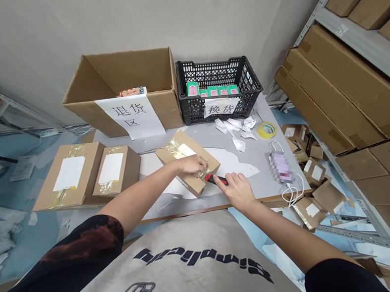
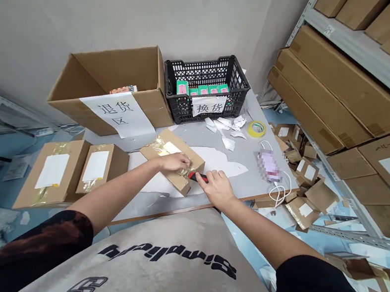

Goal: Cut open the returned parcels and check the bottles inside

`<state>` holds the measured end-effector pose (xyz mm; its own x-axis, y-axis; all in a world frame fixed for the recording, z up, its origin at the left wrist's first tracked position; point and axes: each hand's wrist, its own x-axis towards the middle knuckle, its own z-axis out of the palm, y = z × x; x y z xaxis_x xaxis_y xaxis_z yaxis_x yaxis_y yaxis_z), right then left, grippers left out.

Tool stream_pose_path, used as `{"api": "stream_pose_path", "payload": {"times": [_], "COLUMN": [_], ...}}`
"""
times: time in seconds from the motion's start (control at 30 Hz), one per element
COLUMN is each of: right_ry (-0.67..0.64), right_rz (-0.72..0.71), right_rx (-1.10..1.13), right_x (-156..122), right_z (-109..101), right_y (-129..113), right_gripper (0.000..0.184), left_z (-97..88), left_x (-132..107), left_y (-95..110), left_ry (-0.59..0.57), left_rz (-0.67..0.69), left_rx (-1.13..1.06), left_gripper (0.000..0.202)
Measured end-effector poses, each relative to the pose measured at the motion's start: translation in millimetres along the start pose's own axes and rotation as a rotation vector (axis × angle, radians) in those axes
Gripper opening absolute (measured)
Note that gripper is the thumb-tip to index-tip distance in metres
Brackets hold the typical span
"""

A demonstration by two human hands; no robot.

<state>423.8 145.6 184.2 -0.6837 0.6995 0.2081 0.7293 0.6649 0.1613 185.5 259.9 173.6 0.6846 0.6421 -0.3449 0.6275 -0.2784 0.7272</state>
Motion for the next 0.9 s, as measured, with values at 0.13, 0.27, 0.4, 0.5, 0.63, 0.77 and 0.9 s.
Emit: {"api": "stream_pose_path", "payload": {"times": [0.13, 0.27, 0.4, 0.5, 0.63, 0.77, 0.9], "right_ry": [-0.013, -0.041, -0.064, -0.071, -0.062, -0.079, -0.119], "right_rz": [-0.022, -0.034, -0.043, -0.061, -0.032, 0.147, 0.252], "right_rx": [0.005, 0.024, -0.001, -0.015, -0.028, 0.033, 0.173], "right_x": [5, 9, 13, 14, 0, -24, -33], "right_z": [-2, -1, -3, -10, -17, -9, 13], "right_y": [2, 4, 13, 25, 40, 36, 10], "right_gripper": [0.040, 0.041, 0.040, 0.040, 0.040, 0.041, 0.049], "left_z": [1.5, 3.0, 3.3, 2.1, 1.4, 4.5, 7.8], "left_x": [-2, -6, -11, -16, -26, -36, -32], "left_y": [-2, -5, -6, -1, 8, 11, 9], "left_ry": [0.008, 0.032, 0.072, 0.113, 0.217, 0.357, 0.411], "left_rz": [0.012, 0.023, 0.034, 0.053, 0.116, 0.155, 0.006], "left_rx": [-0.003, -0.022, -0.054, -0.055, 0.042, 0.229, 0.228], "left_gripper": [0.015, 0.016, 0.017, 0.015, 0.012, 0.029, 0.039]}}
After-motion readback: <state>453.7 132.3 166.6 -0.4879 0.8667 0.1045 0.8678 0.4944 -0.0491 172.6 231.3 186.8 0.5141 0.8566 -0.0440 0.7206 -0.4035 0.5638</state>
